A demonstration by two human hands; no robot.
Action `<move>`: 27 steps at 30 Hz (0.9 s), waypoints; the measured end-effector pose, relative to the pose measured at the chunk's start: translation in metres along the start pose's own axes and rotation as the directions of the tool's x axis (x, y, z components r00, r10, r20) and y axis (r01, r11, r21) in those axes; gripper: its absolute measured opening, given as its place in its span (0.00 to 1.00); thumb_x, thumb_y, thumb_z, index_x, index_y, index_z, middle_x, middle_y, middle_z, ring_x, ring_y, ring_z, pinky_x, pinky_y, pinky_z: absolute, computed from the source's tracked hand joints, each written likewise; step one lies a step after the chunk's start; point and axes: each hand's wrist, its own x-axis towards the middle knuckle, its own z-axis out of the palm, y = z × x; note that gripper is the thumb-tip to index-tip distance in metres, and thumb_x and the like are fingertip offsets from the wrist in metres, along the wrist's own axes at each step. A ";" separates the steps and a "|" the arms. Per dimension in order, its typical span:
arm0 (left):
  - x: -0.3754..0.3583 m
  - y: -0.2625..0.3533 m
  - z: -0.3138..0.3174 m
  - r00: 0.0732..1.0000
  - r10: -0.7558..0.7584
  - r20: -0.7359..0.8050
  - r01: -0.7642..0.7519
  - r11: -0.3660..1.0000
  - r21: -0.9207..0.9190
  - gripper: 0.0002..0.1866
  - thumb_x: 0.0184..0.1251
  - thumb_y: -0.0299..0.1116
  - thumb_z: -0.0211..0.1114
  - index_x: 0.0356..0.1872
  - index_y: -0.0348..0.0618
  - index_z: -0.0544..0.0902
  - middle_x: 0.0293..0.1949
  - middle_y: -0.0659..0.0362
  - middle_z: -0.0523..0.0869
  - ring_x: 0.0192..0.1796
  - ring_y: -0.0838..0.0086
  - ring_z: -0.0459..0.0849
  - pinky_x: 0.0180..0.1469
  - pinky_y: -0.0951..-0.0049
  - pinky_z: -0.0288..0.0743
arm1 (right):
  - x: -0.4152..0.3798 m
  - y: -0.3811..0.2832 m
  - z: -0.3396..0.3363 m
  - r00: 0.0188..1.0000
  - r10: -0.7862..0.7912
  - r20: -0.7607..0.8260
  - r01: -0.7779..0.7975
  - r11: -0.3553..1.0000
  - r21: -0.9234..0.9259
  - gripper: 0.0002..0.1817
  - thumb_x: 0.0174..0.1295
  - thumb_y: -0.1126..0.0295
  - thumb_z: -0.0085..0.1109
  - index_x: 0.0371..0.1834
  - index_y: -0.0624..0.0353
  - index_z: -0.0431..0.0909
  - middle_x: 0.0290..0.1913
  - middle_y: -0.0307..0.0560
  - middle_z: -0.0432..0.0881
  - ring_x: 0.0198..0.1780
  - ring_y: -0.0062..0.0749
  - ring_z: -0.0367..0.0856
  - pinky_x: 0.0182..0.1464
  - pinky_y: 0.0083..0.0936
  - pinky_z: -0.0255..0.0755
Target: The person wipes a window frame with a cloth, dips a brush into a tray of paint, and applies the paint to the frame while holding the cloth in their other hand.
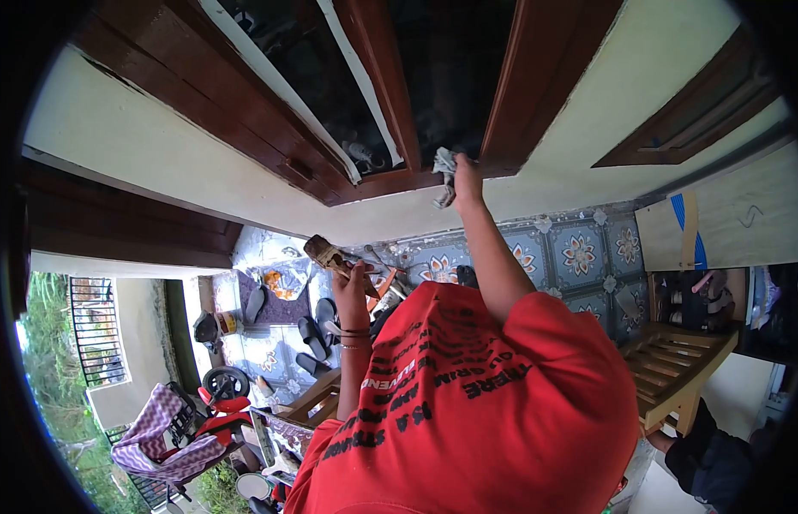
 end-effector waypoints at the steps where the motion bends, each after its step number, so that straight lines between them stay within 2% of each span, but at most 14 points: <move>1: 0.000 -0.001 0.001 1.000 0.005 0.018 -0.005 1.000 0.005 0.05 0.63 0.29 0.56 0.31 0.40 0.74 0.28 0.60 0.81 0.26 0.82 0.75 0.27 0.81 0.68 | -0.002 -0.006 -0.018 0.988 0.062 0.140 -0.072 0.995 0.070 0.12 0.61 0.62 0.48 0.30 0.56 0.77 0.22 0.38 0.76 0.19 0.22 0.72 0.22 0.18 0.66; 2: 0.000 -0.002 0.001 0.999 0.010 0.037 -0.011 1.000 0.010 0.04 0.64 0.29 0.56 0.32 0.40 0.74 0.28 0.60 0.81 0.26 0.82 0.75 0.27 0.81 0.68 | -0.007 -0.012 -0.031 0.953 0.110 0.281 -0.151 0.980 0.130 0.12 0.61 0.61 0.47 0.30 0.56 0.77 0.21 0.36 0.76 0.17 0.21 0.71 0.20 0.18 0.64; 4: -0.003 0.000 0.005 0.998 0.021 0.055 -0.022 1.000 0.012 0.04 0.64 0.30 0.56 0.34 0.40 0.73 0.28 0.60 0.81 0.25 0.82 0.74 0.26 0.81 0.67 | -0.020 -0.013 -0.043 0.972 0.131 0.196 -0.152 0.984 0.093 0.14 0.62 0.60 0.46 0.33 0.57 0.78 0.22 0.35 0.75 0.18 0.19 0.70 0.20 0.17 0.64; 6: -0.008 0.005 0.009 0.997 0.033 0.075 -0.034 0.999 0.013 0.05 0.65 0.30 0.56 0.36 0.40 0.72 0.28 0.59 0.81 0.24 0.82 0.74 0.24 0.82 0.67 | -0.026 -0.006 -0.050 0.990 0.140 0.001 -0.140 0.989 0.043 0.16 0.62 0.59 0.46 0.36 0.58 0.80 0.23 0.35 0.76 0.18 0.20 0.70 0.20 0.17 0.64; 8: -0.015 0.015 0.014 0.993 -0.068 0.095 0.072 0.997 -0.041 0.08 0.66 0.31 0.56 0.40 0.39 0.71 0.26 0.60 0.79 0.20 0.83 0.72 0.21 0.83 0.66 | -0.027 0.000 -0.065 0.983 0.177 0.059 -0.173 0.983 -0.066 0.14 0.62 0.61 0.48 0.37 0.59 0.80 0.27 0.37 0.79 0.20 0.21 0.74 0.22 0.19 0.68; 11: -0.021 0.015 0.017 0.993 -0.047 0.110 0.048 0.999 -0.003 0.10 0.66 0.32 0.56 0.43 0.38 0.71 0.23 0.62 0.76 0.18 0.83 0.70 0.19 0.84 0.64 | -0.025 0.003 -0.055 0.991 0.035 0.127 -0.006 0.974 -0.227 0.11 0.61 0.67 0.55 0.39 0.62 0.79 0.30 0.41 0.80 0.25 0.23 0.78 0.24 0.20 0.72; 15: -0.031 0.012 0.020 0.994 -0.055 0.090 0.054 0.998 0.012 0.10 0.66 0.32 0.56 0.44 0.39 0.71 0.22 0.63 0.75 0.18 0.83 0.70 0.18 0.84 0.63 | -0.001 -0.009 -0.021 0.980 0.009 0.201 0.061 0.939 -0.338 0.12 0.59 0.66 0.56 0.39 0.63 0.78 0.30 0.42 0.79 0.25 0.24 0.78 0.24 0.22 0.72; 17: -0.033 0.012 0.019 0.993 -0.071 0.089 0.071 0.997 -0.002 0.09 0.66 0.31 0.55 0.44 0.39 0.71 0.22 0.63 0.75 0.18 0.84 0.70 0.18 0.84 0.62 | 0.019 0.005 -0.004 0.984 0.013 0.176 0.089 0.826 -0.557 0.10 0.58 0.67 0.56 0.37 0.62 0.77 0.29 0.42 0.79 0.25 0.26 0.78 0.23 0.24 0.72; 18: -0.034 0.012 0.019 0.994 -0.060 0.086 0.060 0.998 -0.003 0.09 0.66 0.31 0.55 0.44 0.39 0.71 0.22 0.63 0.75 0.18 0.84 0.70 0.18 0.84 0.62 | 0.022 0.011 0.004 0.983 0.009 0.185 0.097 0.829 -0.551 0.10 0.58 0.67 0.56 0.37 0.62 0.77 0.29 0.42 0.79 0.25 0.26 0.78 0.23 0.24 0.72; 20: -0.036 0.011 0.017 0.998 -0.046 0.042 0.046 0.999 -0.005 0.09 0.65 0.30 0.56 0.44 0.40 0.72 0.22 0.63 0.75 0.17 0.84 0.70 0.17 0.84 0.62 | 0.024 0.019 0.017 0.968 0.211 0.140 -0.182 0.964 -0.195 0.09 0.57 0.66 0.56 0.34 0.60 0.76 0.29 0.42 0.78 0.25 0.27 0.78 0.22 0.26 0.72; 22: -0.036 0.010 0.014 0.999 -0.028 0.025 0.029 0.999 -0.014 0.09 0.65 0.31 0.56 0.44 0.40 0.72 0.23 0.63 0.76 0.17 0.84 0.70 0.17 0.84 0.61 | 0.024 0.019 0.023 0.953 0.250 0.170 -0.233 0.966 -0.114 0.08 0.59 0.66 0.53 0.35 0.59 0.75 0.28 0.41 0.78 0.26 0.26 0.78 0.24 0.26 0.73; 24: -0.036 0.010 0.012 1.000 -0.015 -0.001 0.015 1.000 0.002 0.10 0.65 0.31 0.56 0.45 0.40 0.72 0.23 0.63 0.76 0.17 0.84 0.70 0.16 0.84 0.61 | 0.024 0.012 0.023 0.885 0.373 0.279 -0.386 0.922 -0.008 0.10 0.62 0.67 0.48 0.38 0.61 0.73 0.28 0.44 0.77 0.27 0.28 0.77 0.28 0.27 0.74; 25: -0.036 0.010 0.012 1.000 -0.013 0.000 0.013 1.000 0.003 0.10 0.65 0.31 0.56 0.45 0.40 0.72 0.23 0.63 0.76 0.17 0.84 0.70 0.16 0.84 0.61 | 0.024 0.004 0.024 0.885 0.372 0.280 -0.386 0.923 -0.006 0.10 0.62 0.67 0.48 0.38 0.61 0.73 0.28 0.44 0.77 0.27 0.28 0.77 0.28 0.27 0.74; 27: -0.037 0.010 0.011 1.000 -0.028 0.008 0.028 0.999 -0.019 0.11 0.65 0.32 0.56 0.45 0.40 0.72 0.23 0.62 0.76 0.17 0.84 0.70 0.15 0.84 0.60 | 0.017 -0.025 0.026 0.818 0.484 0.310 -0.546 0.823 0.157 0.12 0.63 0.69 0.45 0.41 0.68 0.71 0.31 0.50 0.76 0.27 0.32 0.76 0.27 0.26 0.75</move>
